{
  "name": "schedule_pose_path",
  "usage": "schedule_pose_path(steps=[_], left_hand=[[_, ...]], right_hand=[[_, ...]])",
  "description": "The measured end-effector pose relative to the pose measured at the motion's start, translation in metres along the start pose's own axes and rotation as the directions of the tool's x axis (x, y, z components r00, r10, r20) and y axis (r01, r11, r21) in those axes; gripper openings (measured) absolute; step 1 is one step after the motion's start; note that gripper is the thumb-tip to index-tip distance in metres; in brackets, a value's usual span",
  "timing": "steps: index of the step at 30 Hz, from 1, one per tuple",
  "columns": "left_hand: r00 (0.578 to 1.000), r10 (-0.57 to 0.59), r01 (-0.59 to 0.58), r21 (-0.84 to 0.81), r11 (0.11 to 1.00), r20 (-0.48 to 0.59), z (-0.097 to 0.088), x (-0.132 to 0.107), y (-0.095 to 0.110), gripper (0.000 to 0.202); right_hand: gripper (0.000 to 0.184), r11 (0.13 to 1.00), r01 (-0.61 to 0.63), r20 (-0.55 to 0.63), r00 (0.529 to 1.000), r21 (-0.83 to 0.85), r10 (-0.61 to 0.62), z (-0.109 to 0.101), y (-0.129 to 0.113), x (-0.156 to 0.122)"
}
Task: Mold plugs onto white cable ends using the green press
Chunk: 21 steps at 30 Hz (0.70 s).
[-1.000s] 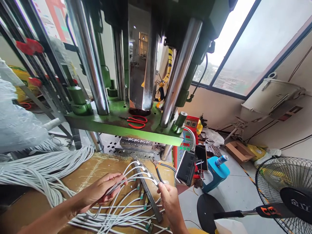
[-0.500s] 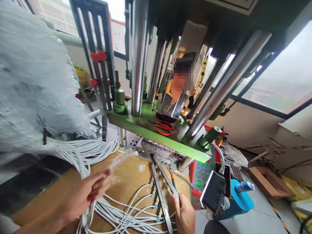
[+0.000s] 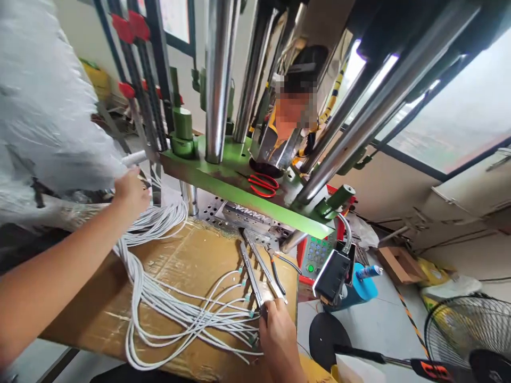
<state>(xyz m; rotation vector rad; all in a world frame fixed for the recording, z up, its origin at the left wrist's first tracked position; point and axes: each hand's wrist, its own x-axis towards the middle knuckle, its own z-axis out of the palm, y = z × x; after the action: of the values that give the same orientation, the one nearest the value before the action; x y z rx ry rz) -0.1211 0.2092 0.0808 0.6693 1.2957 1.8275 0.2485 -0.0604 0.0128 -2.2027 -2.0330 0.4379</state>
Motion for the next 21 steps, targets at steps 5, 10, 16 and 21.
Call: schedule_pose_path(steps=[5,10,16,21], left_hand=[[0.855,0.006,-0.127,0.198,0.972,0.519,-0.013,-0.106,-0.049,0.036],[0.427,-0.277,-0.371,0.446,0.815,0.861,0.002,-0.156,-0.101,0.073],[0.412,-0.191,-0.518,0.402,0.755,0.891,0.01,-0.14,-0.103,0.083],[0.532,0.03,-0.658,0.391,0.643,0.846,0.029,-0.103,-0.095,0.06]], right_hand=[[0.03,0.915,-0.134,0.108,0.989,0.38,0.1,-0.013,-0.008,0.003],[0.058,0.764,-0.095,0.121,0.992,0.638,0.023,-0.028,-0.015,0.011],[0.059,0.746,-0.073,0.14,0.99,0.662,-0.027,-0.039,-0.024,0.037],[0.052,0.872,0.063,-0.056,0.998,0.485,-0.041,-0.045,-0.026,0.101]])
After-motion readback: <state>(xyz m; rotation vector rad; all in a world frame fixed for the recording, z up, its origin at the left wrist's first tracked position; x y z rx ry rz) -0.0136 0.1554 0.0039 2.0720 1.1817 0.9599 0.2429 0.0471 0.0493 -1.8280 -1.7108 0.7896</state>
